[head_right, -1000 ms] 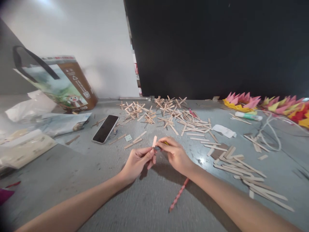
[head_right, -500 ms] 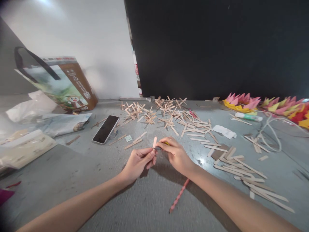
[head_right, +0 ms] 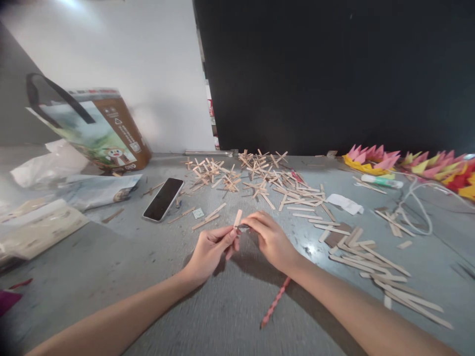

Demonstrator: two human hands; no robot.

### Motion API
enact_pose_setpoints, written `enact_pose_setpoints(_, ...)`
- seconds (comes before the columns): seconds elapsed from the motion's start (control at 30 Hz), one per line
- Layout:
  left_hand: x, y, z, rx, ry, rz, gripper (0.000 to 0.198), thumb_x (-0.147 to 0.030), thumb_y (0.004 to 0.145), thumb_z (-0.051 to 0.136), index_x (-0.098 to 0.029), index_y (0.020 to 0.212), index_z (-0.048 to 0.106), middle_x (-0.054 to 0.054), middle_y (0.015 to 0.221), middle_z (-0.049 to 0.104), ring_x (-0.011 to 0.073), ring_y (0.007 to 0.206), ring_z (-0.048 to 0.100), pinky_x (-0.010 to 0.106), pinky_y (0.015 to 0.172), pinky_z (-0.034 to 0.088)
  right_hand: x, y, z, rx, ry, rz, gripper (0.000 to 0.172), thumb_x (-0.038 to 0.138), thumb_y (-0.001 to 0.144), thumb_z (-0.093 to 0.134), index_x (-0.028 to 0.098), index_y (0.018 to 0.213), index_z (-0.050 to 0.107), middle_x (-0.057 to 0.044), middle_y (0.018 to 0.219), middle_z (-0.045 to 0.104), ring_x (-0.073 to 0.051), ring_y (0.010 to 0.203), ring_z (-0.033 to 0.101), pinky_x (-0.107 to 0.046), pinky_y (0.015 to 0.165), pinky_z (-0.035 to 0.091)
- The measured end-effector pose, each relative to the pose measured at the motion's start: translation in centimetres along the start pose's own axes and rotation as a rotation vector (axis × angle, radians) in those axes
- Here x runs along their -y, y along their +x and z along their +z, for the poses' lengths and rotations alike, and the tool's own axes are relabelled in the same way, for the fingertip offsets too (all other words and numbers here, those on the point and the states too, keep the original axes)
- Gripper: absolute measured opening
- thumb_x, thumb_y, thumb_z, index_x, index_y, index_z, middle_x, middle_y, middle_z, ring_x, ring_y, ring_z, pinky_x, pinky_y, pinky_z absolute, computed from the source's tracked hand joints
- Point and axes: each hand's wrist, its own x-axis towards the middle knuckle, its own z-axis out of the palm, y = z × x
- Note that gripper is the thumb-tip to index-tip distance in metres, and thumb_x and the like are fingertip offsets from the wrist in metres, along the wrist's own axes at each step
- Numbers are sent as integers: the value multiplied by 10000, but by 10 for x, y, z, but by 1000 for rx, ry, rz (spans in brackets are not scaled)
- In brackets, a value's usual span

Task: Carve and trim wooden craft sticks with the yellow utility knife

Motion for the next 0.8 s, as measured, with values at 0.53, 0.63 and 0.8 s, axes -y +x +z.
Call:
enact_pose_setpoints(0.53,13,12,-2,-188,-316,-40,380,-523,926,707,-163,884,591,-75,619,406,53,507,350,198,510,276,-1,-2,2,-35,-114,33,344,66,1050,422,257,1245,632,-89,1119,676,-246,1052,624,-429,925,538)
enact_pose_setpoints(0.63,15,14,-3,-223,-331,-46,411,-543,914,714,-177,849,538,-89,616,332,62,532,292,193,509,242,-1,-2,2,-26,-119,22,346,69,1049,426,263,1257,624,-90,1126,677,-250,1056,628,-429,917,542)
enact_pose_setpoints(0.8,19,15,-4,-225,-249,-16,388,-533,948,676,-184,886,517,-80,665,371,62,553,293,198,521,239,2,-2,1,3,-127,11,340,78,1056,427,263,1263,623,-87,1123,683,-243,1039,632,-425,900,547)
